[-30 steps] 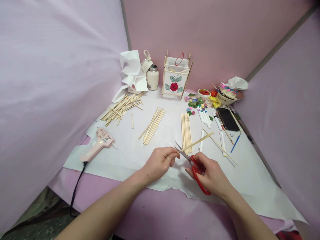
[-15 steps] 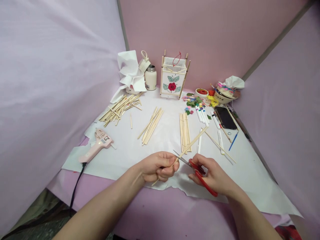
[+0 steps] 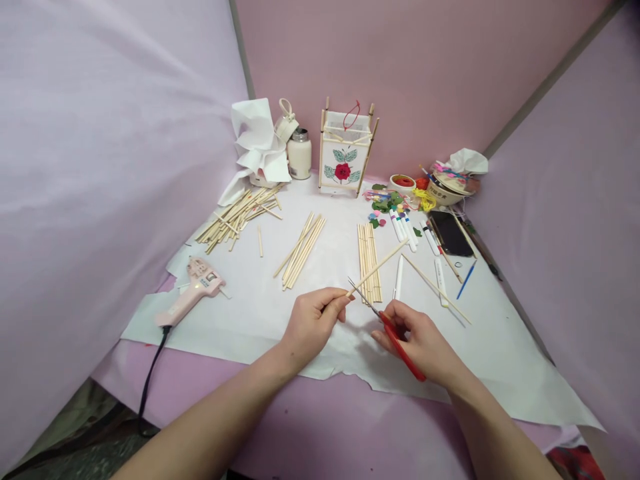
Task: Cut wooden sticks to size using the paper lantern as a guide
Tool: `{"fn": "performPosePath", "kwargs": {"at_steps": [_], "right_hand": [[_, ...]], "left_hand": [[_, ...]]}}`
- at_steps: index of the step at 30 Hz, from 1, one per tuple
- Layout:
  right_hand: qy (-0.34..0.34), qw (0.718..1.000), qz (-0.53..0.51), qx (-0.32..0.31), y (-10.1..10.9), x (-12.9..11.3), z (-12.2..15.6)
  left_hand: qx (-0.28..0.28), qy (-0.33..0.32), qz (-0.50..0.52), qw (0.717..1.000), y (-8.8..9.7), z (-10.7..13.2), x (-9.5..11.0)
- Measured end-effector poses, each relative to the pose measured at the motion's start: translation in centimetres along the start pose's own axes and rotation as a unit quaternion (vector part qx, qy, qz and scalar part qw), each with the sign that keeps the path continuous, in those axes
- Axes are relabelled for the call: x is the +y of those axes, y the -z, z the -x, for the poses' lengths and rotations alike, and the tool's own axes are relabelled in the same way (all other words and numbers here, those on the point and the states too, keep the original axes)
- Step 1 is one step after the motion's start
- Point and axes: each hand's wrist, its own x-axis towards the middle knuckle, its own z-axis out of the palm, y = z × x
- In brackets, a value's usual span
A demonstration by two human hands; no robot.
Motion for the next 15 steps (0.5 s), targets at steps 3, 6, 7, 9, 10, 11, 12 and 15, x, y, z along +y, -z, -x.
{"fn": "performPosePath", "kwargs": {"at_steps": [3, 6, 7, 9, 10, 11, 12, 15], "right_hand": [[-0.003, 1.0, -0.004, -0.009, -0.1, -0.12, -0.09], [-0.005, 1.0, -0.004, -0.02, -0.19, -0.23, -0.21], [-0.007, 1.0, -0.002, -0.024, -0.21, -0.28, -0.24], [-0.013, 0.999, 0.003, -0.029, -0.23, -0.41, -0.26], [-0.015, 0.999, 0.005, -0.032, -0.24, -0.47, -0.24], [-0.018, 0.999, 0.007, -0.033, -0.25, -0.53, -0.21], [-0.02, 0.999, 0.008, -0.034, -0.26, -0.58, -0.16], [-0.022, 0.999, 0.011, -0.033, -0.28, -0.65, 0.04]], "left_hand": [[0.007, -0.003, -0.013, 1.0, -0.18, -0.01, 0.06], [0.003, -0.004, -0.034, 0.999, -0.33, 0.01, 0.02], [0.0, -0.007, -0.043, 0.999, -0.36, 0.03, -0.01], [-0.004, -0.016, -0.061, 0.998, -0.42, 0.12, -0.1], [-0.006, -0.022, -0.072, 0.997, -0.46, 0.17, -0.13], [-0.007, -0.029, -0.083, 0.996, -0.5, 0.23, -0.16], [-0.008, -0.036, -0.093, 0.995, -0.55, 0.28, -0.18], [-0.008, -0.052, -0.118, 0.992, -0.73, 0.42, -0.17]]}}
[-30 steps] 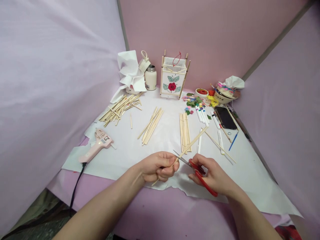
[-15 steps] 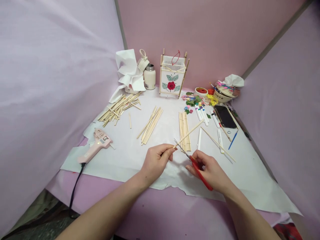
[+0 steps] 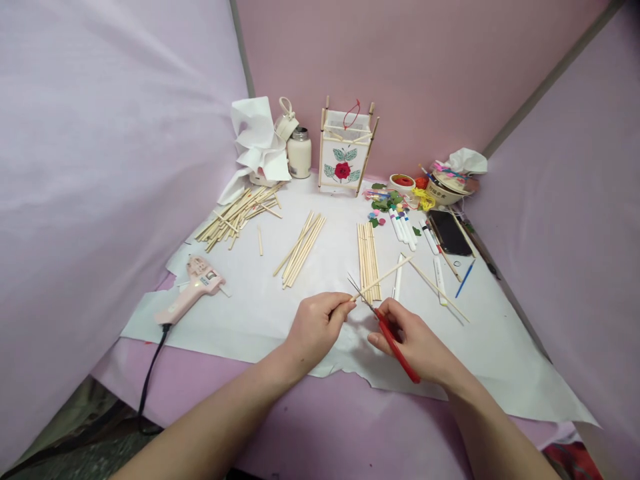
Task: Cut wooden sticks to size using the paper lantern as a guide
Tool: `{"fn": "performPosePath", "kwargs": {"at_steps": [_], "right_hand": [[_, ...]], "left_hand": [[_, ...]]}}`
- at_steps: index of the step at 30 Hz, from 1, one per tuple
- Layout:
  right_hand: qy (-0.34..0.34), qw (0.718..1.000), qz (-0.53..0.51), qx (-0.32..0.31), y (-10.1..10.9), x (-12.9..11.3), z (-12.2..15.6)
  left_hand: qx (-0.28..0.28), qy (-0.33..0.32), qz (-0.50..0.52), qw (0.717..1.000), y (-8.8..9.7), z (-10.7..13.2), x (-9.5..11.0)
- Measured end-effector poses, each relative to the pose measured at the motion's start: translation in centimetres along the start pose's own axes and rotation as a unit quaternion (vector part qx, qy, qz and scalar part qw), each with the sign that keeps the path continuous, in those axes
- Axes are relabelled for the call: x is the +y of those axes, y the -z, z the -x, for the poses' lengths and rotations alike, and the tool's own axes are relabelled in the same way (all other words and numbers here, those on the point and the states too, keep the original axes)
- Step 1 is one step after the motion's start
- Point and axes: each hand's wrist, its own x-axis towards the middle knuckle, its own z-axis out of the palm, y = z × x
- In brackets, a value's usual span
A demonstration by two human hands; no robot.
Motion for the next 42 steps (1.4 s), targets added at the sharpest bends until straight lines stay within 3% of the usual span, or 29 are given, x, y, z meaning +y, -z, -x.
{"fn": "performPosePath", "kwargs": {"at_steps": [11, 16, 19, 23, 26, 28, 30, 37, 39, 42], "right_hand": [[0.014, 1.0, 0.01, -0.012, 0.3, -0.4, 0.6], [0.01, 1.0, -0.001, -0.015, 0.3, -0.4, 0.8], [0.016, 1.0, -0.011, -0.022, 0.5, -0.3, 0.8], [0.038, 0.998, -0.024, -0.041, 0.9, -0.2, 0.7], [0.049, 0.997, -0.027, -0.059, 1.1, 0.0, 0.6], [0.05, 0.996, -0.031, -0.066, 1.2, 0.1, 0.6], [0.048, 0.997, -0.033, -0.058, 1.1, 0.2, 0.5], [0.008, 0.998, -0.05, -0.022, 0.5, 0.2, 0.3], [0.005, 0.998, -0.054, -0.022, 0.5, 0.3, 0.3], [0.004, 0.997, -0.059, -0.041, 0.5, 0.1, 0.3]], "left_hand": [[-0.059, -0.049, 0.008, 0.997, 0.5, -0.3, 0.0], [-0.109, 0.062, 0.145, 0.982, 1.0, -0.5, 0.3], [-0.156, 0.153, 0.291, 0.931, 1.2, -0.7, 0.3], [-0.225, 0.225, 0.459, 0.829, 1.7, -0.8, 0.1], [-0.287, 0.268, 0.522, 0.757, 2.0, -0.8, -0.2], [-0.301, 0.288, 0.536, 0.734, 2.0, -0.8, -0.3], [-0.282, 0.285, 0.526, 0.75, 1.9, -0.8, -0.2], [-0.112, 0.18, 0.38, 0.9, 1.1, -0.6, 0.5], [-0.08, 0.164, 0.332, 0.925, 1.0, -0.5, 0.6], [-0.056, 0.16, 0.303, 0.938, 0.9, -0.4, 0.6]]}}
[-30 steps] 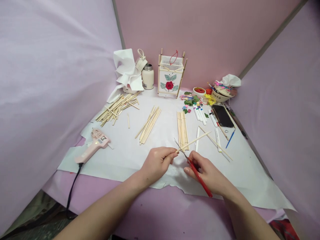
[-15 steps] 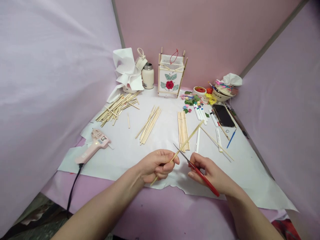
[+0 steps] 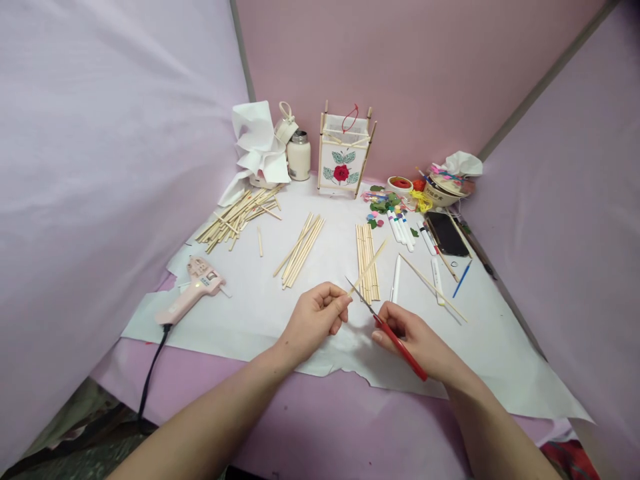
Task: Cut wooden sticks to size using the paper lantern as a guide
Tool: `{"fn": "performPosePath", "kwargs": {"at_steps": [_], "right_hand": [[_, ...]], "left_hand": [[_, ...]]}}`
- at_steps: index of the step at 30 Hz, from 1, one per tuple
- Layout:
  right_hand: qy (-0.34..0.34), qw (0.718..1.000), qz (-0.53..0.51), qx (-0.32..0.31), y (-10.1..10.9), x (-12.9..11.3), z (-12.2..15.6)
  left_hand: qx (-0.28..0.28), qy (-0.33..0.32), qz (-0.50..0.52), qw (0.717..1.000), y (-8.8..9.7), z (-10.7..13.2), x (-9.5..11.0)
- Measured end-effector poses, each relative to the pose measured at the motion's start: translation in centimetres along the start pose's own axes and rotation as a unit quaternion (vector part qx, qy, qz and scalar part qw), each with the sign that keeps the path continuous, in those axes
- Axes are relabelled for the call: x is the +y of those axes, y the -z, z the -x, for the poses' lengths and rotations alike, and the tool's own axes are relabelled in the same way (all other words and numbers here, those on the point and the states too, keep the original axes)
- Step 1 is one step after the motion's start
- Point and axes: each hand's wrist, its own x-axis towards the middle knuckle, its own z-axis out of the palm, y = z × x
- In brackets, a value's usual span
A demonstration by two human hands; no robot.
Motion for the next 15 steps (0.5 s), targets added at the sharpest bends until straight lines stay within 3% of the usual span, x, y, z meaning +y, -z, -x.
{"fn": "performPosePath", "kwargs": {"at_steps": [10, 15], "right_hand": [[0.005, 0.999, -0.013, -0.03, 0.39, -0.85, 0.22], [0.001, 1.0, -0.017, -0.021, 0.29, -0.46, 0.15]], "left_hand": [[-0.001, -0.007, -0.007, 1.0, -0.03, -0.05, -0.29], [0.046, -0.044, -0.072, 0.995, -0.1, 0.12, -0.44]]}}
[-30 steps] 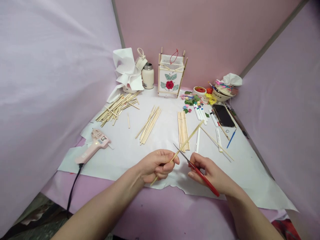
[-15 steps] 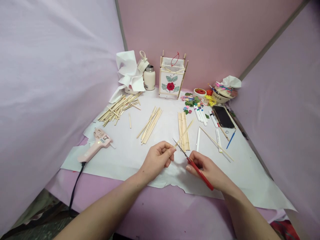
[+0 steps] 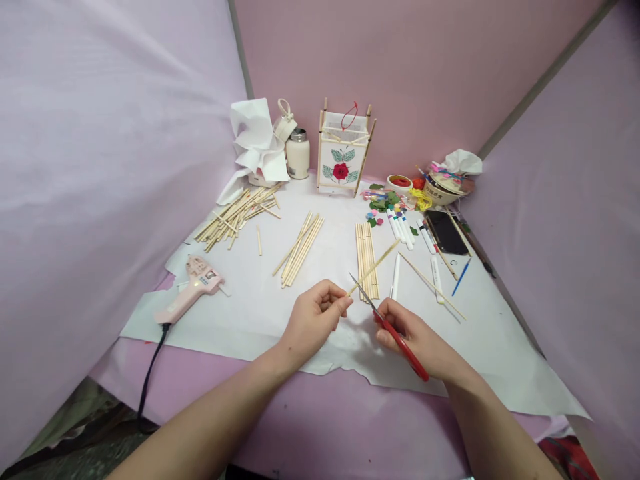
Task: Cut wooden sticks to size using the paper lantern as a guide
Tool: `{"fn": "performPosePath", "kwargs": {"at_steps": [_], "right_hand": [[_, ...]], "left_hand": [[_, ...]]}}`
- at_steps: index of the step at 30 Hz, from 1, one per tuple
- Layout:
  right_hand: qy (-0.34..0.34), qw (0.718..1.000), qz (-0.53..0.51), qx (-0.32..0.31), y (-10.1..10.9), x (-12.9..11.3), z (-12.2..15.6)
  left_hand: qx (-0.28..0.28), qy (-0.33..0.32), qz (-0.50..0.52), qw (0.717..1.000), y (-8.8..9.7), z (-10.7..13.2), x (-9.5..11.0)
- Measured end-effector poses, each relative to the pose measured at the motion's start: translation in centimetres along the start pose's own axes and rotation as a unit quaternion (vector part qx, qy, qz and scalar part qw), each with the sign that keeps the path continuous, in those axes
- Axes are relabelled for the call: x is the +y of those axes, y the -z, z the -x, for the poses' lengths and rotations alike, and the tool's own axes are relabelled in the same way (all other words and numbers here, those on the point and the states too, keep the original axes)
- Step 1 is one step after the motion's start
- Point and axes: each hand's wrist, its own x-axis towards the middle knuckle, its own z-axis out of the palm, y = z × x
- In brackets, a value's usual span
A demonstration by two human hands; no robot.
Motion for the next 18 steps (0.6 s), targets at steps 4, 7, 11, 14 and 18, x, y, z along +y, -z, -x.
{"fn": "performPosePath", "kwargs": {"at_steps": [4, 7, 11, 14, 18], "right_hand": [[-0.006, 1.0, 0.009, 0.014, -0.06, 0.14, 0.03], [-0.006, 1.0, 0.011, 0.012, -0.14, 0.15, 0.07], [-0.004, 1.0, 0.024, 0.018, -0.33, 0.25, 0.03], [-0.005, 0.999, 0.034, 0.023, -0.5, 0.37, -0.02], [-0.009, 0.999, 0.036, 0.023, -0.63, 0.39, -0.07]], "left_hand": [[0.038, -0.037, -0.036, 0.998, 0.13, -0.05, -0.27], [0.046, -0.044, -0.044, 0.997, 0.15, -0.15, -0.46], [0.055, -0.055, -0.066, 0.995, 0.02, -0.15, -0.66], [0.057, -0.058, -0.079, 0.994, -0.05, -0.08, -0.76], [0.056, -0.062, -0.092, 0.992, -0.15, 0.05, -0.87]]}}
